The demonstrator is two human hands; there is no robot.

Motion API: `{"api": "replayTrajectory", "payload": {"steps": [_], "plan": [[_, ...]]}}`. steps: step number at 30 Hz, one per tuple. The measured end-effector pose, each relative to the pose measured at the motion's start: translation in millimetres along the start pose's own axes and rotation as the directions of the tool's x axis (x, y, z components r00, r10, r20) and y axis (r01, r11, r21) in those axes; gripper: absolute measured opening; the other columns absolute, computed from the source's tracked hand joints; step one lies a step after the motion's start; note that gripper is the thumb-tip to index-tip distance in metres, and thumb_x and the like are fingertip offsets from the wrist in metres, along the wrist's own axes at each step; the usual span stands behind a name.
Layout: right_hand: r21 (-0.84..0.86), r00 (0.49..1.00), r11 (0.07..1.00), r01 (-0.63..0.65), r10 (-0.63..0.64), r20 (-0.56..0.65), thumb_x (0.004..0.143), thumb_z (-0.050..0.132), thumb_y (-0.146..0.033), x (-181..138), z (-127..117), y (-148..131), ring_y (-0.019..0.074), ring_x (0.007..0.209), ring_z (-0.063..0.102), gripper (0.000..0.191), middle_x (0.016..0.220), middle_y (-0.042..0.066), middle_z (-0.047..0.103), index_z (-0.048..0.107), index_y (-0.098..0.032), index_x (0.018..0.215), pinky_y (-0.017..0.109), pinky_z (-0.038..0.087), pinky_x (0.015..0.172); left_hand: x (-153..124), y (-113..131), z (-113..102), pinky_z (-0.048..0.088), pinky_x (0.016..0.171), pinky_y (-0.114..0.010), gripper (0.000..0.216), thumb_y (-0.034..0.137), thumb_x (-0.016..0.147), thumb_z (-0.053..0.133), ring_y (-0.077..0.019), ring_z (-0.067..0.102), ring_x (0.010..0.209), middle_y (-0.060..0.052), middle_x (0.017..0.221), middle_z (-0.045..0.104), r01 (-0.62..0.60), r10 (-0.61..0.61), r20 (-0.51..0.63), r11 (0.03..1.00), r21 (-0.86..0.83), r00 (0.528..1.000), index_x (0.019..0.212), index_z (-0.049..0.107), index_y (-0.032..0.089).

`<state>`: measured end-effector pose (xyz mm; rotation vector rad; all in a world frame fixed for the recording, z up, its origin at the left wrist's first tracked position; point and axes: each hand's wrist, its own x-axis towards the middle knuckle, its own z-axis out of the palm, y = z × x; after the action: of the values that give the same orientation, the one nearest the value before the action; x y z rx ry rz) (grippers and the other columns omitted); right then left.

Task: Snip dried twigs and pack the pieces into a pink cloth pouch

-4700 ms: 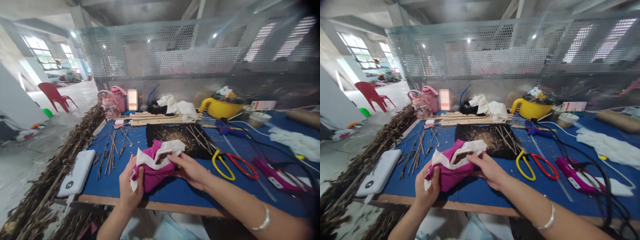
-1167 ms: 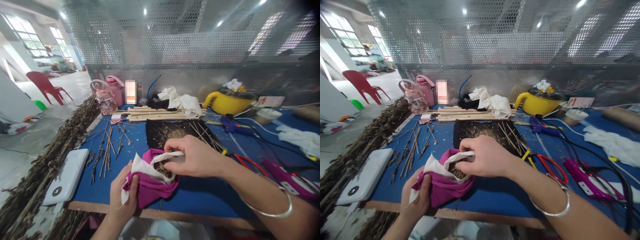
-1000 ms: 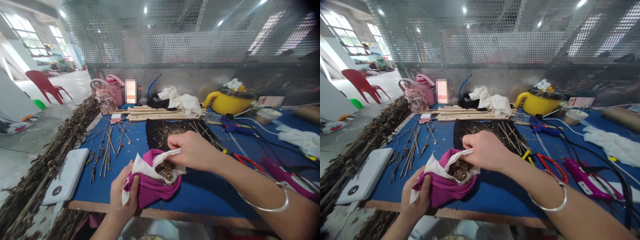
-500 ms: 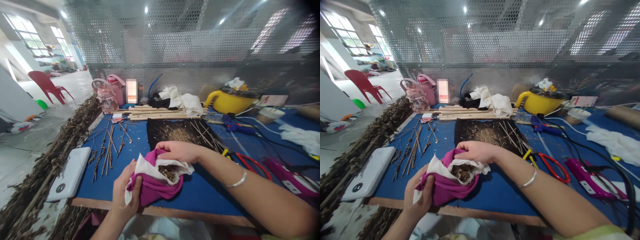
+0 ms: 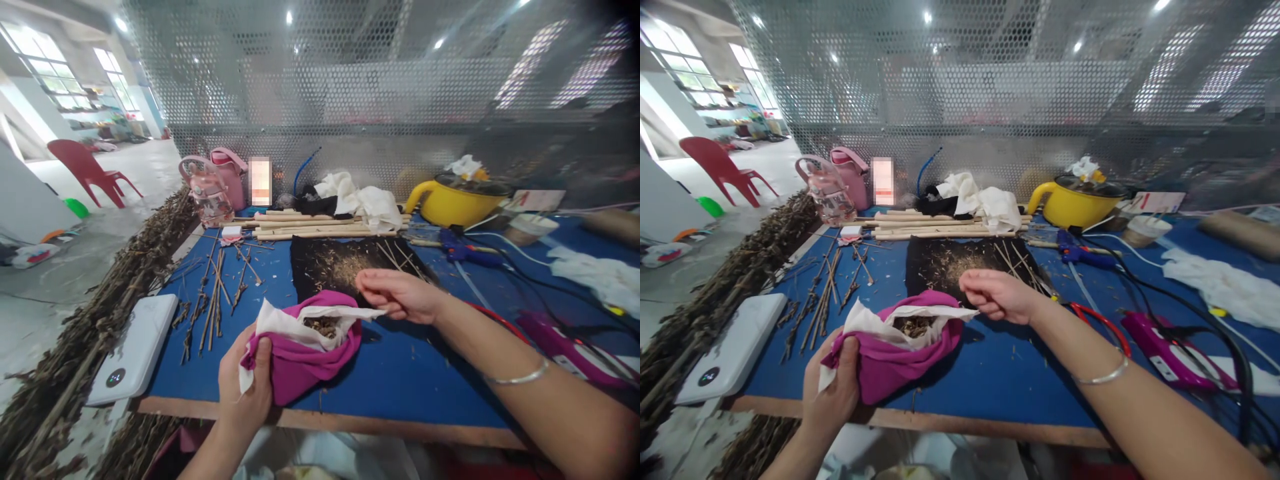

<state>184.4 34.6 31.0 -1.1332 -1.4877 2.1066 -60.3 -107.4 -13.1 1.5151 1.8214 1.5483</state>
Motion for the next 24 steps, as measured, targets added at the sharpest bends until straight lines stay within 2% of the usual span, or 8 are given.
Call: {"api": "replayTrajectory", "payload": {"steps": [4,7,11,14,19,21,23,24], "plan": [[-0.028,0.979,0.997,-0.073,0.077,0.188,0.07,0.061,-0.046,-1,10,25,0.0115,0.051,0.057,0.039,0.067,0.0,0.058,0.051,-0.018,0.096,0.014,0.034,0.03,-5,-3,2,0.047,0.059,-0.021,0.03,0.04,0.083,0.045,-0.0152,0.06,0.064,-0.002,0.069,0.065,0.061,-0.067,-0.13,0.997,-0.052,0.989,0.079,0.06,0.015],[0.113,0.956,0.993,-0.042,0.007,0.295,0.061,0.067,-0.055,0,31,37,0.0177,0.07,0.063,0.057,0.084,0.005,0.062,0.051,-0.019,0.102,0.023,0.049,0.044,-6,-1,4,0.048,0.068,-0.023,0.03,0.041,0.083,0.045,-0.0178,0.062,0.075,-0.005,0.077,0.066,0.049,-0.062,-0.152,0.995,-0.091,0.986,0.084,0.06,0.015],[0.091,0.995,0.992,0.091,-0.087,-0.042,0.067,0.068,-0.043,0,47,31,0.0048,0.039,0.045,0.041,0.056,-0.003,0.054,0.056,-0.015,0.095,0.015,0.037,0.035,-2,4,3,0.045,0.057,-0.022,0.028,0.039,0.083,0.046,-0.0142,0.057,0.06,-0.003,0.066,0.062,0.012,-0.013,-0.062,1.0,-0.011,0.998,0.075,0.058,0.015],[0.114,0.984,0.985,0.127,-0.11,-0.142,0.071,0.064,-0.037,-2,39,24,0.0015,0.031,0.026,0.03,0.044,-0.009,0.04,0.055,-0.017,0.091,0.012,0.023,0.028,1,6,1,0.041,0.05,-0.02,0.028,0.037,0.083,0.045,-0.0114,0.052,0.052,0.0,0.058,0.057,-0.04,0.04,-0.033,0.999,0.015,0.999,0.069,0.055,0.015],[-0.084,0.944,0.975,0.206,-0.22,-0.245,0.076,0.048,-0.036,-8,19,31,0.0094,0.042,0.045,0.02,0.057,-0.003,0.048,0.047,-0.019,0.086,0.018,0.034,0.034,0,9,3,0.038,0.047,-0.018,0.03,0.038,0.084,0.044,-0.0095,0.048,0.049,0.002,0.054,0.053,0.009,-0.008,-0.092,1.0,0.013,0.996,0.065,0.051,0.016],[-0.429,0.803,0.831,0.353,-0.505,-0.316,0.069,0.052,-0.022,-19,23,30,0.0142,0.068,0.057,0.027,0.086,0.005,0.056,0.045,-0.02,0.094,0.023,0.046,0.05,0,11,4,0.037,0.047,-0.018,0.031,0.038,0.085,0.044,-0.0088,0.046,0.048,0.003,0.052,0.05,0.047,-0.047,-0.129,0.999,-0.003,0.99,0.063,0.048,0.017],[-0.73,0.669,0.541,0.418,-0.727,-0.156,0.063,0.054,-0.014,-32,33,23,0.0226,0.108,0.048,0.046,0.124,0.012,0.043,0.045,-0.021,0.107,0.036,0.046,0.08,0,11,4,0.036,0.046,-0.019,0.032,0.039,0.084,0.043,-0.0088,0.045,0.047,0.003,0.051,0.049,0.043,-0.043,-0.12,0.999,-0.004,0.992,0.062,0.048,0.017],[-0.815,0.673,0.4,0.419,-0.739,-0.017,0.063,0.055,-0.014,-38,39,19,0.0267,0.122,0.035,0.053,0.137,0.012,0.03,0.045,-0.022,0.114,0.043,0.038,0.092,0,10,4,0.036,0.046,-0.019,0.032,0.04,0.084,0.044,-0.0088,0.045,0.047,0.003,0.051,0.049,0.031,-0.031,-0.102,1.0,-0.001,0.994,0.062,0.048,0.017]]}}
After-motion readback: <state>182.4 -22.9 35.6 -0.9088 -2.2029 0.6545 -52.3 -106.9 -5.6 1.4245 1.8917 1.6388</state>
